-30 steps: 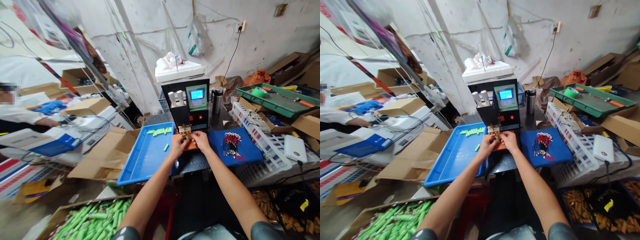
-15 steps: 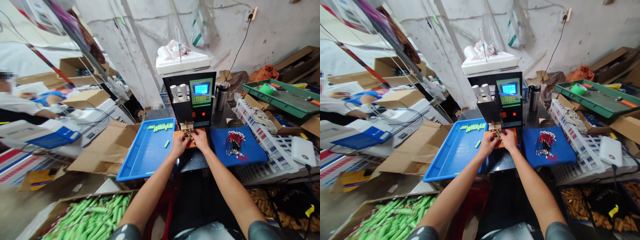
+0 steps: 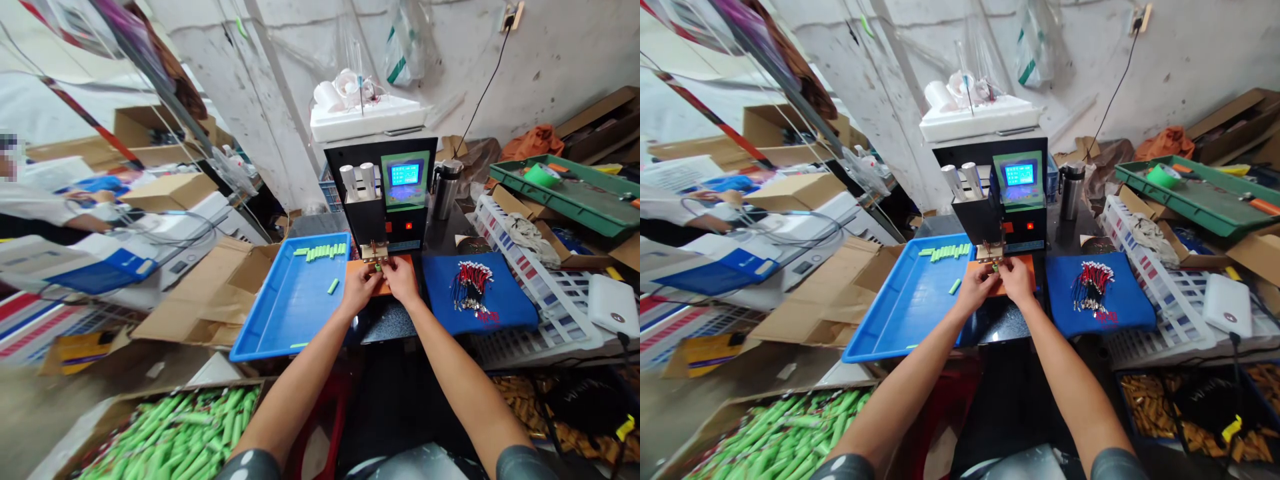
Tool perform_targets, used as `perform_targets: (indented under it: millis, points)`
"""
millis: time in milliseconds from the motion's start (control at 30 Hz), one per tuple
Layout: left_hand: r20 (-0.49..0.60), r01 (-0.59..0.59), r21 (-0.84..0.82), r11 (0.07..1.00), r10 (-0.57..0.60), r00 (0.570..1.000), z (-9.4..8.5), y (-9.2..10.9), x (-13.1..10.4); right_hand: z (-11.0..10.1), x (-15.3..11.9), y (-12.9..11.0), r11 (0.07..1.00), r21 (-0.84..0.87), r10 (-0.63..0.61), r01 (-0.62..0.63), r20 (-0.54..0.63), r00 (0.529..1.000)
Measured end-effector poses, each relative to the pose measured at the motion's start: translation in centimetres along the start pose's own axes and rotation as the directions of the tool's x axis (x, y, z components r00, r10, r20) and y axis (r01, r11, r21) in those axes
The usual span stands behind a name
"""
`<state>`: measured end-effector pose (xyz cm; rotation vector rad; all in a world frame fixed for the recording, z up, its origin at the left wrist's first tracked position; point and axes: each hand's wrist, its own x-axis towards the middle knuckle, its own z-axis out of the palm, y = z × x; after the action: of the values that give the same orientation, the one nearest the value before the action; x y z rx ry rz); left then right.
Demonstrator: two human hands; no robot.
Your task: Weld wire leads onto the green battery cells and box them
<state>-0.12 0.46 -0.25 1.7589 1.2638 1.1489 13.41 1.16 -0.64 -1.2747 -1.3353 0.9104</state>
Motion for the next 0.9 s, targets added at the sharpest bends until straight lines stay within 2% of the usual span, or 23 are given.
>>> perform_targets:
  millis: [333,900]
  points:
    - [0.003,-0.005,0.015,1.0,0.005,1.0,-0.02,0.17,0.0,0.15,-0.14,0.01,1.0,-0.017,-0.017,0.016,-0.028,0.999]
    - [-0.001,-0.005,0.037,0.999,0.006,1.0,-0.11,0.4,-0.08,0.15,-0.06,0.39,0.999,0.005,-0.038,0.038,-0.008,0.999]
